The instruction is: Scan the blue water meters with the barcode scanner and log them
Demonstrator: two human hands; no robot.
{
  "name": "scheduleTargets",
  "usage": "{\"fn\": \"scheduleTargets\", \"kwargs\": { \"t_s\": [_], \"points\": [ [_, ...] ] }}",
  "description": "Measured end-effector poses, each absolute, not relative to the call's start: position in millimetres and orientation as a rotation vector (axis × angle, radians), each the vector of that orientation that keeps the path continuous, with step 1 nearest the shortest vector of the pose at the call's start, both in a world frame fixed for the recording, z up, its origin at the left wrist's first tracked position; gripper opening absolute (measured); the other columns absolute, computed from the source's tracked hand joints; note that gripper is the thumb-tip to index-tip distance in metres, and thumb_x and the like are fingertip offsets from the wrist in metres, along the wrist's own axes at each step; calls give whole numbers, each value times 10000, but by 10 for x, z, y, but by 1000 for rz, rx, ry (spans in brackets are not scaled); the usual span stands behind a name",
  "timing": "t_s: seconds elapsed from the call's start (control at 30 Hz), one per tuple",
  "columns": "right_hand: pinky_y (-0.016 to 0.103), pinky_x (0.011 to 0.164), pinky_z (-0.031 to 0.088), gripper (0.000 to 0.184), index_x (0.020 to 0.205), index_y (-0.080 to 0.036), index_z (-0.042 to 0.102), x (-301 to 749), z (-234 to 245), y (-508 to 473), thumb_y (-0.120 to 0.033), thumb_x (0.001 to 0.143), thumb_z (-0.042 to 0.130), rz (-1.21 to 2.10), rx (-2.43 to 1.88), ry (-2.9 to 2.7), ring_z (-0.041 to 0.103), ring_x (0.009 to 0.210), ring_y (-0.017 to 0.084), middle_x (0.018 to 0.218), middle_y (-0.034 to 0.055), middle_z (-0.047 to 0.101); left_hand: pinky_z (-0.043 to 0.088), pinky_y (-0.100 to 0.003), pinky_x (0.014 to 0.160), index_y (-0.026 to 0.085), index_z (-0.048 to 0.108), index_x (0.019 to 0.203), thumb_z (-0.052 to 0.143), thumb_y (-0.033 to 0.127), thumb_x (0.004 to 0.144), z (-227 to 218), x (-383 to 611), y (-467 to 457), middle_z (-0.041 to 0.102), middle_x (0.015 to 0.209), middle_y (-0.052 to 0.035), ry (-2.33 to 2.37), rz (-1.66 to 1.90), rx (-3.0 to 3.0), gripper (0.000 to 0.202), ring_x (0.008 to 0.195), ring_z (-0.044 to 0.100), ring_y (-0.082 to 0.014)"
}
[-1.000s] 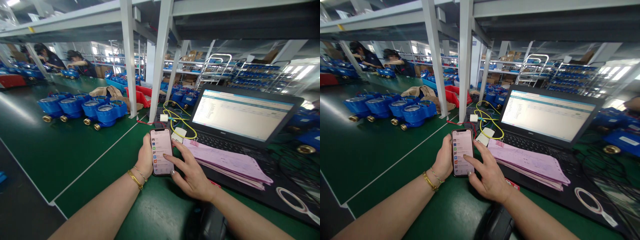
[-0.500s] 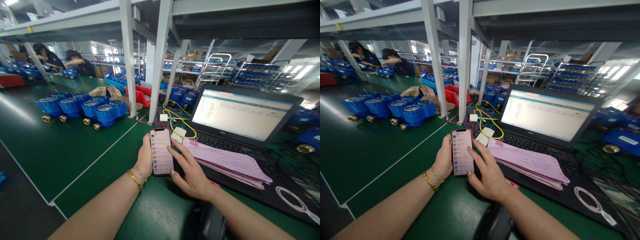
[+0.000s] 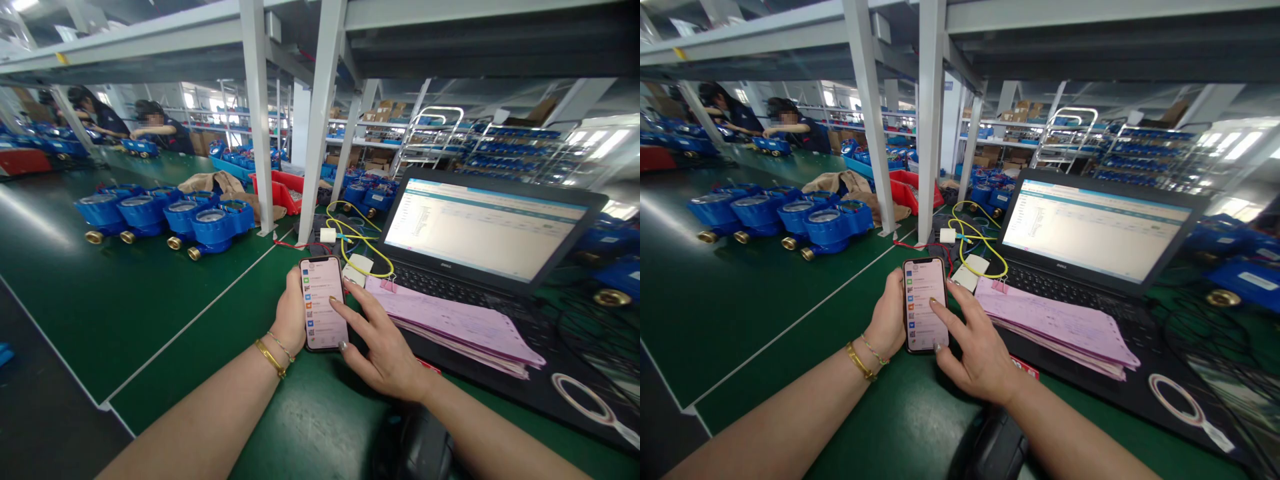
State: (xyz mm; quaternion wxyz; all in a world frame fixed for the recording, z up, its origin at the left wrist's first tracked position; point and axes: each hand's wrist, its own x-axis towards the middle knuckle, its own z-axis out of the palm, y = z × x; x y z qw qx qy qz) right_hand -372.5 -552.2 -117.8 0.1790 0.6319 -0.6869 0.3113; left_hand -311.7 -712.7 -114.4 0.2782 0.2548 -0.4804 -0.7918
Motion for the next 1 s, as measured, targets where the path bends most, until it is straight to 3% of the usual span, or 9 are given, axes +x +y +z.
{"fn": "scheduleTargets", "kwargs": {
  "t_s": [0.3, 1.0],
  "points": [
    [544, 1112, 346, 703, 1498, -163, 240, -3714, -1159, -5513, -203, 843, 494, 921, 1796, -1970, 258, 1407, 310, 1527, 176, 251, 455, -258, 612, 167, 653, 914, 577, 618, 762, -1113, -3114, -7099, 649, 813, -32, -1280, -2094, 683, 481, 709, 591, -196],
    [539, 1120, 345, 725, 1505, -167, 224, -3715, -1167, -5510, -219, 840, 509, 943, 1791, -1971, 258, 1410, 306, 1536, 157, 255, 457, -260, 581, 147, 672, 838, 613, 643, 721, -1003, -3125, -7049, 657, 793, -38, -1141, -2249, 750, 513, 683, 606, -190]
  ]
}}
